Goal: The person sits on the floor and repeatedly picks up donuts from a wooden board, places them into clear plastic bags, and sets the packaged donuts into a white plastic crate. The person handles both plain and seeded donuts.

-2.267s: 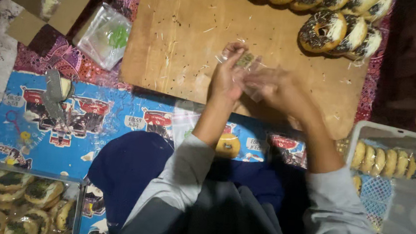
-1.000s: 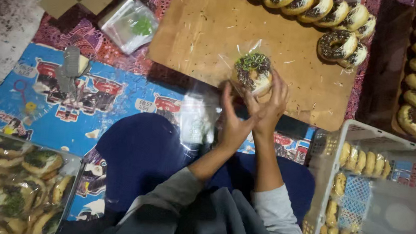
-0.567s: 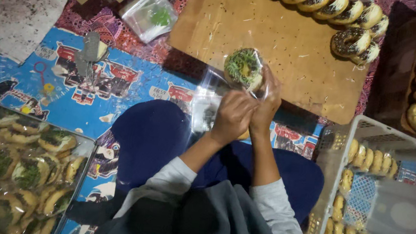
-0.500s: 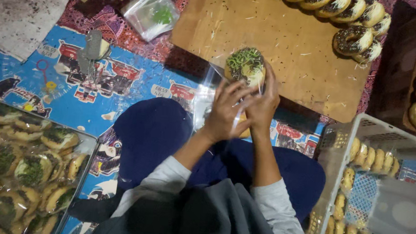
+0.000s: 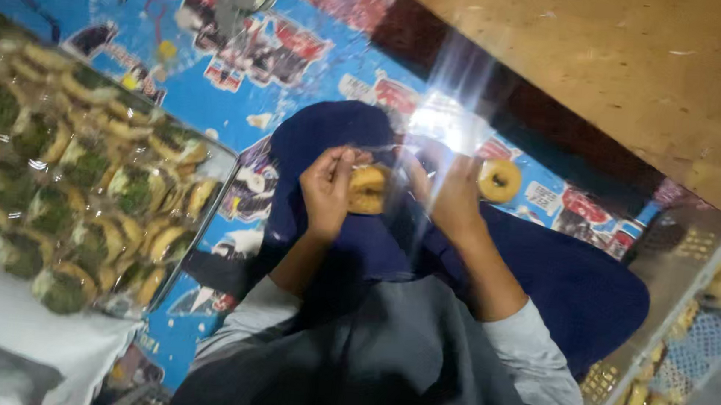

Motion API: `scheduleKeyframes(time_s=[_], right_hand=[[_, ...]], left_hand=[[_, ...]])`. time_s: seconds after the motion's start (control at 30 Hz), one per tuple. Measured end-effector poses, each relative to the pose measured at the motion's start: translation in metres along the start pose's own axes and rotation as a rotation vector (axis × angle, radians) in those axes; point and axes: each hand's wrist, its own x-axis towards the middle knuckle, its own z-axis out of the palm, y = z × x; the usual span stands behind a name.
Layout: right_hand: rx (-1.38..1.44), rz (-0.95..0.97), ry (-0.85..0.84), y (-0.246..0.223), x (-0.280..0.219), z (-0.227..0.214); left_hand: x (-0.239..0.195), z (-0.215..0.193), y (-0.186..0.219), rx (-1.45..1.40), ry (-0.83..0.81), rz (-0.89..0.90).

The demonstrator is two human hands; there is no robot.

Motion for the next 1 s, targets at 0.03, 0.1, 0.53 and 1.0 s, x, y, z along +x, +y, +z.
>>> scheduleKeyframes(time_s=[0.03,0.1,0.53,1.0], right_hand=[[0.073,-0.165,0.038,-0.007,0.000,0.011],[-0.243,-0.040,-0.224,-0.024,0.006,0.034],[-0.106,-0.273,-0.024,0.044,0.040,0.071],[0.479,0.481,-0.284,0.107,-0.037,0.087]], left_hand=[[0.003,-0.008,-0.009,-0.070,0.028,-0.043],[0.006,-0.020,-0.026,-0.114,0.070,-0.061],[-0.009,-0.017,-0.020,0.298,0.037,0.087],[0.012,-0.020,-0.015,0.096,0.255,0.023]])
